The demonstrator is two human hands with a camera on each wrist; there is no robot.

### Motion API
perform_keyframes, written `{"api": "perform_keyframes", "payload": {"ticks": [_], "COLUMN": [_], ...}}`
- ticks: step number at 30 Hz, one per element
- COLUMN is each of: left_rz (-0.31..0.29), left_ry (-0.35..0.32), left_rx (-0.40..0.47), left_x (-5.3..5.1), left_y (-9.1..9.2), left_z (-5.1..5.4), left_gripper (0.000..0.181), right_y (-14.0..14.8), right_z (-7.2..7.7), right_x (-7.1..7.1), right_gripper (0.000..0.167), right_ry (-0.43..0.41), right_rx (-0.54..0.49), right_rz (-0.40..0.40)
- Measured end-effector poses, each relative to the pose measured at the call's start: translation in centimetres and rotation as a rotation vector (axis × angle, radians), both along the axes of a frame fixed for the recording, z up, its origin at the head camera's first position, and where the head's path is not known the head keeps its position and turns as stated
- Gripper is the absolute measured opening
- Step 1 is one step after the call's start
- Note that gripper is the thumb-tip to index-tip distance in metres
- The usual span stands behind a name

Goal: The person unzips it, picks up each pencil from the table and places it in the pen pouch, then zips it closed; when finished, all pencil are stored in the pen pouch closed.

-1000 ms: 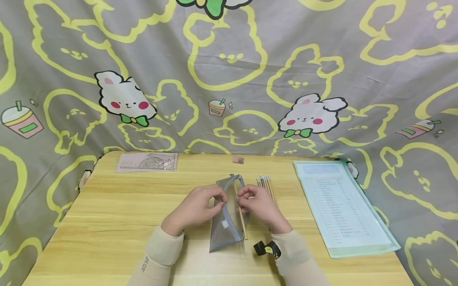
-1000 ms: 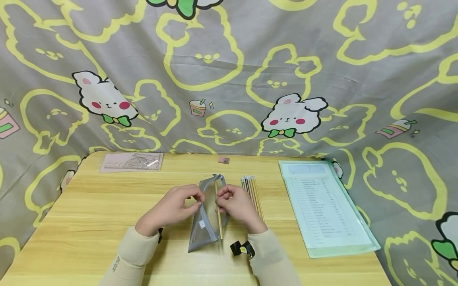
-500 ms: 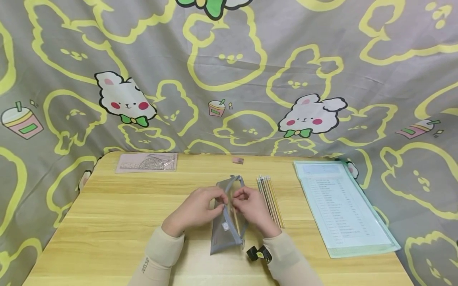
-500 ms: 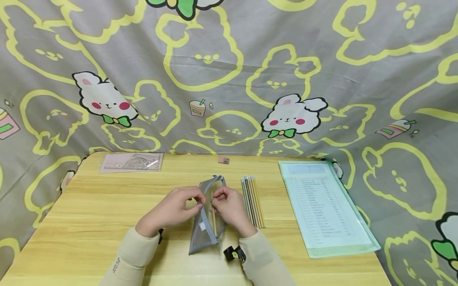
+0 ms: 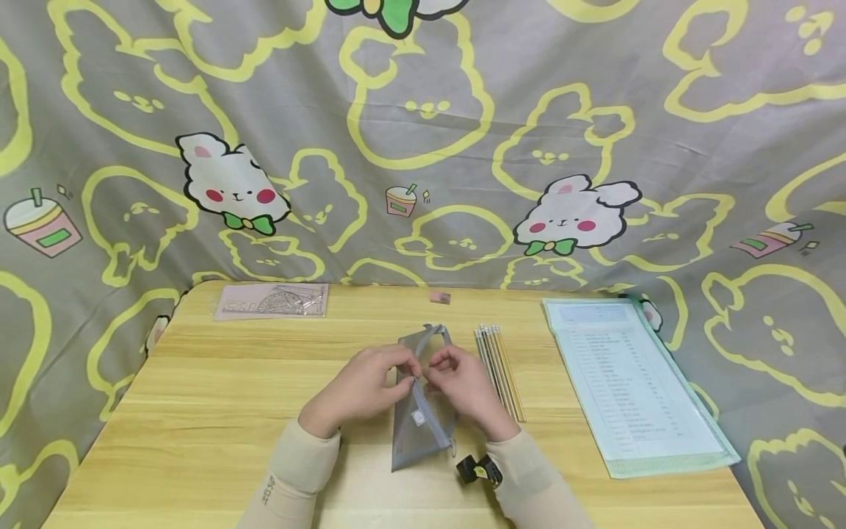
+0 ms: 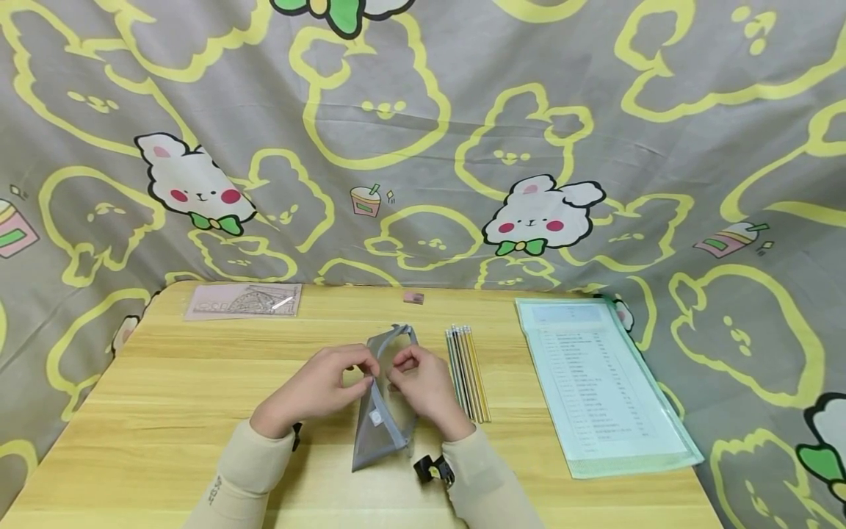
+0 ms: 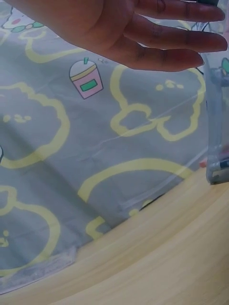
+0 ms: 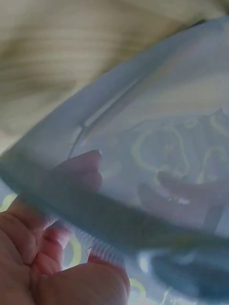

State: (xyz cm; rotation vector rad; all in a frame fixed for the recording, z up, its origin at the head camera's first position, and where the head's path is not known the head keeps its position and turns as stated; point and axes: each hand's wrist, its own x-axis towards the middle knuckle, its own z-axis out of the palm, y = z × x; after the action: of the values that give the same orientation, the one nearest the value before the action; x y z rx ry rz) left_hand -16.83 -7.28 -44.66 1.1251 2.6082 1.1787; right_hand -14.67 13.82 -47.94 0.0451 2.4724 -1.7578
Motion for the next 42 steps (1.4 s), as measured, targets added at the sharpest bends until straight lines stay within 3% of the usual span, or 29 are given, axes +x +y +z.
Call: {"api": "perform_keyframes", "payload": {"ticks": [5,9,14,17,19,28,42], "left_rz": [0.009,0.01,0.024,0.03,0.029,0.026,0.028], "left_ry": [0.006,0.021,0.028,0.032,0.036,0.035,0.036], "left_rx": [0.0,0.006,0.0,-0.01,-0.009,-0.005,-0.011], "left_x": [-0.1,-0.2,-0.3,-0.3,-0.3,-0.4,-0.4], "left_y": [-0.2,-0.3,-0.4,-0.4,-0.4,-0.4,-0.4], "left_z": [-0.1,-0.1,-0.1,-0.1,-0.2,-0.4,-0.3], "left_gripper": [0.012,0.014,0.015,0.015,0.014,0.013,0.013], "right_y": [1.1,2.6,5.7,8.0,9.3,11.7,11.9], "right_z": [0.8,1.1,0.7,-0.1,-0.7,-2.4,-3.4], "right_x": [-0.2,-0.7,-1.3,-1.5,-1.6,-2.0,-2.4], "right_gripper": [0.015,0.012,0.017,0.027,0.034,0.044,0.039], "right_ry": [0.016,0.071,0.153,0.139,0.11,0.047,0.048], "right_rx": [0.008,0.126,0.473,0.648,0.711,0.709,0.61], "right_rz": [-0.042,-0.073,-0.112,-0.156,-0.183,-0.199,-0.16]}}
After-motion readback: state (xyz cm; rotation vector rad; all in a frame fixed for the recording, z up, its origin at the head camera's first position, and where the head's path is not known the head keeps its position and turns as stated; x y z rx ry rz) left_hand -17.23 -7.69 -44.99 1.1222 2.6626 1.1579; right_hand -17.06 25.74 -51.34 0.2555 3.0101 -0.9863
